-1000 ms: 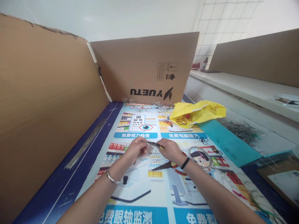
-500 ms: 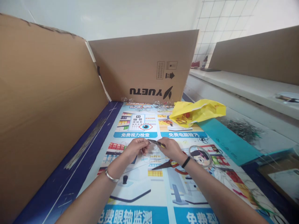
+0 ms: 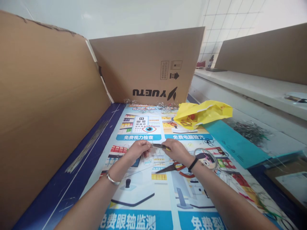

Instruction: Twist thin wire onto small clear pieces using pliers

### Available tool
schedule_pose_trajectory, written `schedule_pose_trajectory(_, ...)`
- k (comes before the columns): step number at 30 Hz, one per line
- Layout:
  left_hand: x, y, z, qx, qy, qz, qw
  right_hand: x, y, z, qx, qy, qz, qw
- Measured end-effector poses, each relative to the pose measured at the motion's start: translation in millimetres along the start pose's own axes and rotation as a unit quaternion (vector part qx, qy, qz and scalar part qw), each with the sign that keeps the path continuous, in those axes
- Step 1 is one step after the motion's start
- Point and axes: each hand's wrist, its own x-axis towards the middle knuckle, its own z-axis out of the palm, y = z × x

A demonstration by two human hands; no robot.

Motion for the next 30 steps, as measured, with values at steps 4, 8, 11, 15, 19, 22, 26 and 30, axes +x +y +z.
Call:
schedule_pose_trajectory(4,1.2,-1.7,0.0,0.026,-0.008,0.007,1.0,-0.9,1.8,-3.7,-0.061,0.005,-0.016,0.998)
schedule_pose_trajectory(8,2.8,-3.9,0.5,0.061,-0.004,0.001,0.998,-2.1,1.0,-8.4,-0.132,0.007,-0.038,0.991)
schedule_pose_trajectory(11,3.6,-5.4,0.4,0.099,0.001,-0.002,0.995,-2.3,-0.8,-11.0,-0.171,0.002,-0.053,0.984)
schedule_pose_trajectory(15,4.5,-8.3,-0.3,0.102,-0.009,-0.004,0.995,-1.9,-2.2,-11.0,-0.202,0.008,-0.063,0.977)
schedule_pose_trajectory(19,5.2,-9.9,-0.4,0.104,-0.012,-0.006,0.994,-1.9,-2.6,-10.5,-0.217,0.011,-0.067,0.974)
schedule_pose_trajectory(22,4.8,-9.4,0.0,0.115,-0.004,-0.007,0.993,-2.0,-2.9,-10.8,-0.215,0.007,-0.066,0.974)
schedule_pose_trajectory(26,3.6,-8.8,0.6,0.114,0.002,-0.006,0.993,-2.2,-2.5,-10.1,-0.206,-0.001,-0.054,0.977)
schedule_pose_trajectory(30,2.6,-7.6,1.9,0.108,0.003,0.002,0.994,-2.3,-1.0,-7.5,-0.188,-0.008,-0.045,0.981)
